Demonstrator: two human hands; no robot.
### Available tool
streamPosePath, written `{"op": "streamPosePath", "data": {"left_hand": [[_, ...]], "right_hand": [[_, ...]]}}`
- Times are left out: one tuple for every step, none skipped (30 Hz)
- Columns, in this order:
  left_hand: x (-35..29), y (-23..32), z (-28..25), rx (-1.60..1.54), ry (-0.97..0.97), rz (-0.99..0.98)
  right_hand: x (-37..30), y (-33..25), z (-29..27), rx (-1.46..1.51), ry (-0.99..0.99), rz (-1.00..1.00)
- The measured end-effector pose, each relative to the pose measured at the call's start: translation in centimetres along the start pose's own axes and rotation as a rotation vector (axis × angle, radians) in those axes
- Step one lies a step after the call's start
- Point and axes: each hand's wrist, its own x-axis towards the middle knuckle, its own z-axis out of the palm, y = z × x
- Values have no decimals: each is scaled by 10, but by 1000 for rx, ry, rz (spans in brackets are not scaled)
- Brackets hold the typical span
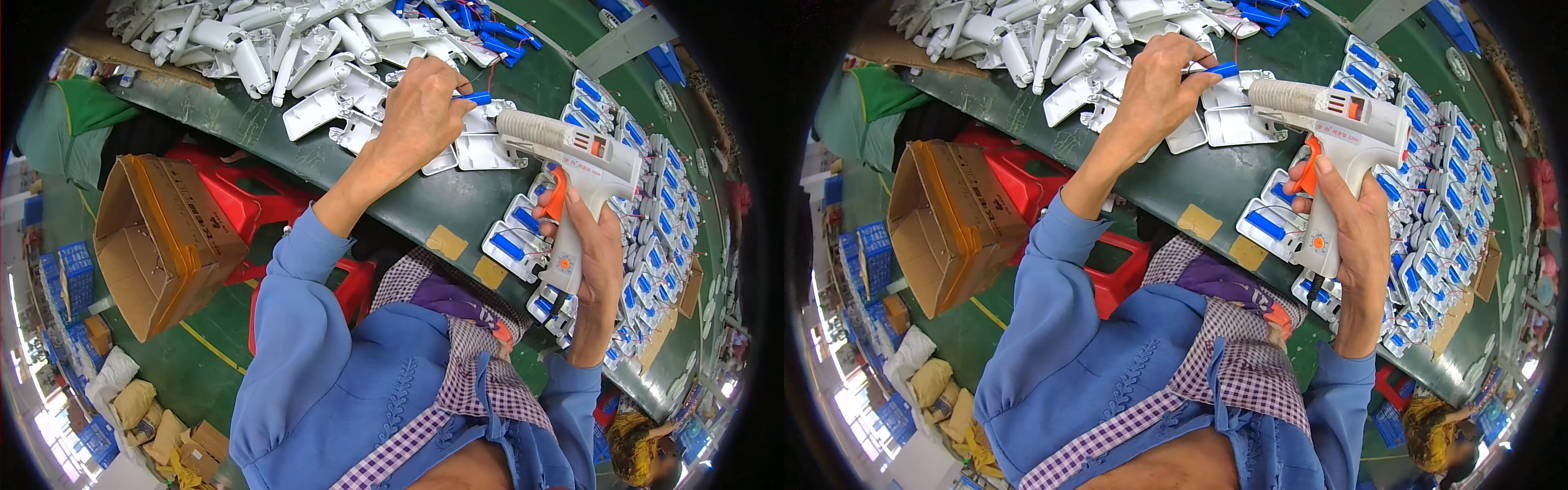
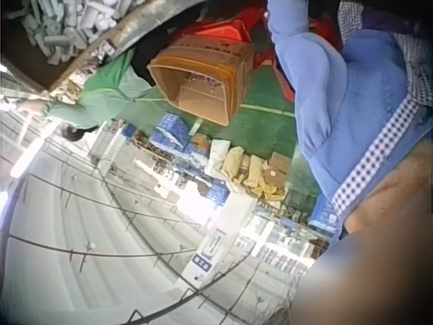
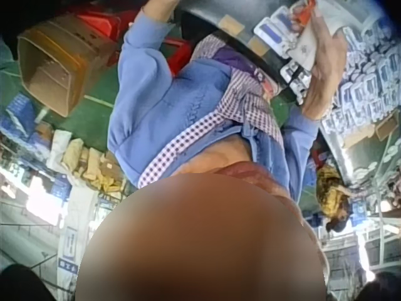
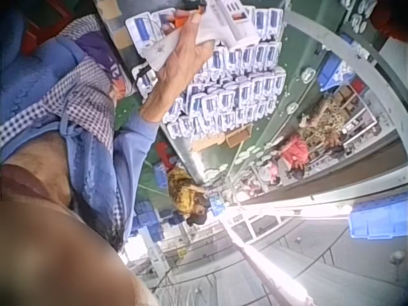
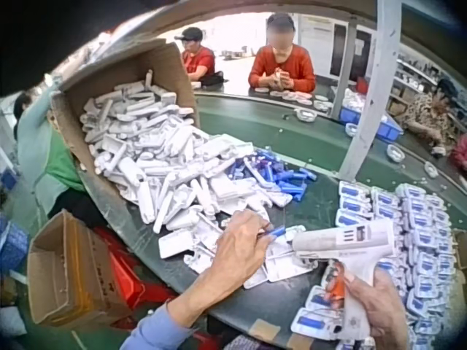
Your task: Assembling small electronic components using a glue gun on an assembly line.
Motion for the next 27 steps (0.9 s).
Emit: {"op": "streamPosePath", "data": {"left_hand": [[0, 0, 2, -1, -2, 1], [0, 0, 4, 22, -24, 0], [0, 0, 6, 44, -46, 0], [0, 1, 8, 45, -47, -1], [-1, 1, 11, 62, -54, 3], [-1, 2, 13, 79, -61, 7], [-2, 3, 15, 81, -62, 5], [-2, 4, 17, 95, -95, -3], [-2, 5, 18, 109, -130, -11], [-3, 5, 20, 110, -129, -11], [-3, 6, 23, 142, -146, -7], [-4, 5, 23, 173, -164, -3], [-3, 6, 24, 173, -166, -3], [-3, 6, 24, 189, -180, -2], [-2, 6, 24, 206, -194, -2], [-2, 7, 24, 207, -196, -2], [-1, 7, 24, 211, -206, -12], [-1, 7, 24, 214, -216, -22], [-1, 7, 25, 215, -216, -22], [-1, 7, 26, 208, -220, -30], [-1, 6, 26, 201, -223, -38], [-2, 5, 26, 202, -224, -39], [-4, 4, 27, 189, -204, -29], [-5, 3, 27, 175, -185, -19], [-5, 4, 27, 174, -185, -20], [-5, 5, 27, 164, -183, -22], [-5, 5, 27, 154, -181, -24]], "right_hand": [[-1, 0, 0, -8, 5, 10], [-3, -1, 0, -17, 10, 20], [-5, -2, 1, -16, 11, 20], [-6, -3, 2, 24, 18, 22], [-8, -4, 3, 64, 25, 25], [-10, -4, 2, 65, 24, 26], [-11, -4, 1, 83, 28, 16], [-13, -3, 0, 102, 32, 8], [-14, -4, 0, 103, 30, 10], [-16, -5, 0, 99, 38, 6], [-18, -5, 0, 95, 47, 3], [-18, -6, 0, 96, 45, 3], [-19, -6, 0, 100, 37, 0], [-19, -7, 0, 104, 28, -2], [-19, -8, 0, 105, 29, -1], [-19, -9, 1, 106, 32, 3], [-18, -9, 2, 107, 34, 7], [-17, -10, 3, 108, 34, 8], [-15, -10, 4, 123, 36, -3], [-14, -10, 5, 138, 38, -13], [-12, -11, 5, 138, 38, -13], [-11, -11, 7, 103, 30, -4], [-9, -12, 7, 68, 21, 4], [-7, -11, 8, 68, 20, 5], [-4, -10, 7, 59, 16, -2], [-3, -10, 6, 50, 12, -9], [-1, -9, 6, 49, 13, -8]]}}
